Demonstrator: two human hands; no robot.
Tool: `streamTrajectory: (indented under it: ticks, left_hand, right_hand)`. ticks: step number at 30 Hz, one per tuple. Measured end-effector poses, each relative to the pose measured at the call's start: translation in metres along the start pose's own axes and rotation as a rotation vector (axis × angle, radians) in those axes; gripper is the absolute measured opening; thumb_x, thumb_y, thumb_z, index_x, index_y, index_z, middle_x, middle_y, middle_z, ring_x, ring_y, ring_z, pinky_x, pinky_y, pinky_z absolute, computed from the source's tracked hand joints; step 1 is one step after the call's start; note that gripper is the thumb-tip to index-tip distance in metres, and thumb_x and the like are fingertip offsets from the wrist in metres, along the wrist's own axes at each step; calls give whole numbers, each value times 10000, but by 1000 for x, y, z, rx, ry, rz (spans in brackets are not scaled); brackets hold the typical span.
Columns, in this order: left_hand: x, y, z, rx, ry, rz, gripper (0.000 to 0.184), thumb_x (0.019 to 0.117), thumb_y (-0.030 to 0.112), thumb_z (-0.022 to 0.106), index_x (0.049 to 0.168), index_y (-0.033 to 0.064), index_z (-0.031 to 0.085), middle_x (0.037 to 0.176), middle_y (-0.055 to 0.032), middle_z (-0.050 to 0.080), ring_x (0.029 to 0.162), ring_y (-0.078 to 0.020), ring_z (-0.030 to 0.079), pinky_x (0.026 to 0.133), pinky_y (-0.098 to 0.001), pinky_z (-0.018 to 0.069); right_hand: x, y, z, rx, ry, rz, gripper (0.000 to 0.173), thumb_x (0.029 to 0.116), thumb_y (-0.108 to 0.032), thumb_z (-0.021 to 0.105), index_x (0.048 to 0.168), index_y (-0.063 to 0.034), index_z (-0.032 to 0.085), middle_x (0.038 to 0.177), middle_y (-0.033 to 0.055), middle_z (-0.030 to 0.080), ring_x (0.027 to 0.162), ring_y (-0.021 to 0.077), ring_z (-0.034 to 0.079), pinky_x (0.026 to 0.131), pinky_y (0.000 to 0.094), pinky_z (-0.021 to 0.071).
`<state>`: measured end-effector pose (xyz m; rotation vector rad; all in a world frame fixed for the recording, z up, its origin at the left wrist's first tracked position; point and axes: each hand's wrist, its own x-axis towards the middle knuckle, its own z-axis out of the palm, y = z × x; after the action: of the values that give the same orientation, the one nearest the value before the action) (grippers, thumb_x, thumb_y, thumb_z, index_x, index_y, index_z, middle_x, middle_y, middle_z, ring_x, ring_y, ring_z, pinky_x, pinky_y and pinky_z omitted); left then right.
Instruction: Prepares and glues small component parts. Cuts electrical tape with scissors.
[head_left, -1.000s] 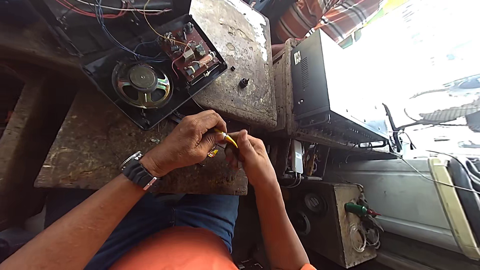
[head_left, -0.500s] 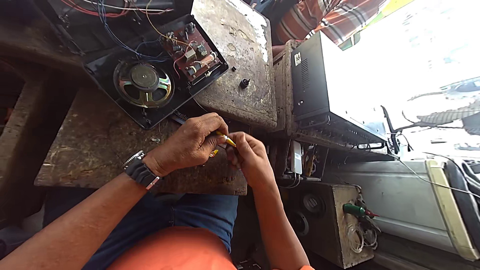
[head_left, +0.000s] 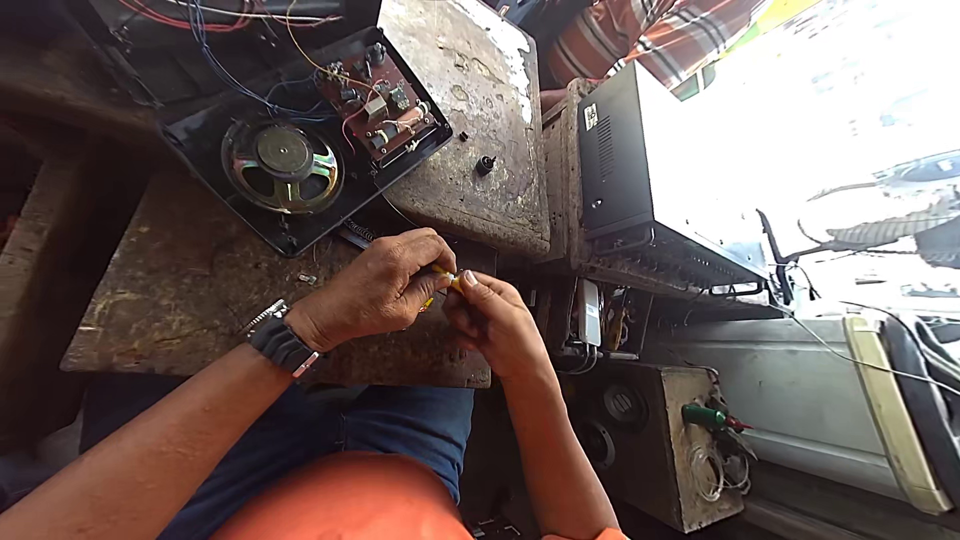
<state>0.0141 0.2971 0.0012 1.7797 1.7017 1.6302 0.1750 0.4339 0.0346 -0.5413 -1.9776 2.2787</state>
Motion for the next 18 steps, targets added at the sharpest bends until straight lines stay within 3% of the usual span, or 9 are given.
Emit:
streamTrajectory:
  ticks: [2, 4, 6, 9, 12, 14, 18]
  left_hand:
    - [0, 0, 1, 55, -26, -6, 158, 1021, 181, 589, 1069, 79, 699, 1009, -7, 643, 943, -84, 629, 839, -231, 552]
    - [1, 2, 3, 119, -54, 7, 234, 1053, 220, 530, 1106, 76, 706, 1010, -18, 631, 972, -114, 620, 869, -256, 537]
    - [1, 2, 5, 161, -70, 27, 274, 1073, 233, 493, 1128, 71, 707, 993, -28, 622, 965, -131, 616, 865, -263, 531]
    - [-1, 0, 7, 149, -96, 12, 283, 1077, 237, 480, 1134, 75, 705, 990, -23, 618, 946, -118, 615, 849, -253, 530]
    - [-5, 3, 5, 122, -91, 44, 231, 1053, 168, 506, 1036, 53, 705, 929, -29, 615, 849, -109, 606, 767, -244, 522]
    - [-5, 2, 6, 141, -81, 90, 231, 1040, 146, 508, 992, 49, 712, 926, -34, 632, 872, -125, 612, 793, -260, 524]
    - [-3, 1, 7, 208, -62, 163, 228, 1013, 109, 513, 988, 32, 726, 921, -56, 634, 914, -178, 602, 833, -302, 507]
  right_hand:
    - [-4, 0, 0, -584, 174, -302, 226, 1084, -208, 512, 1027, -62, 675, 768, 6, 615, 586, 61, 546, 533, 202, 483]
    - [-6, 2, 0, -987, 283, -565, 154, 1036, -159, 605, 1063, -38, 696, 899, 14, 644, 767, 65, 616, 682, 217, 552]
    - [-6, 4, -1, -1139, 335, -724, 152, 1006, -136, 648, 1074, -21, 721, 933, 54, 644, 875, 123, 632, 771, 258, 558]
    - [-7, 9, -5, -1179, 352, -872, 170, 970, -85, 698, 1110, 0, 742, 975, 103, 661, 941, 188, 633, 823, 296, 553]
    - [-5, 12, -10, -1194, 344, -935, 184, 961, -84, 708, 1125, -10, 748, 994, 107, 661, 943, 200, 615, 829, 305, 535]
    - [-5, 13, -10, -1210, 329, -907, 160, 981, -112, 682, 1094, -15, 741, 968, 96, 661, 932, 192, 627, 820, 305, 547]
    - [-6, 9, -3, -1035, 287, -653, 197, 1031, -174, 590, 982, -22, 705, 825, 20, 608, 721, 80, 588, 633, 223, 521]
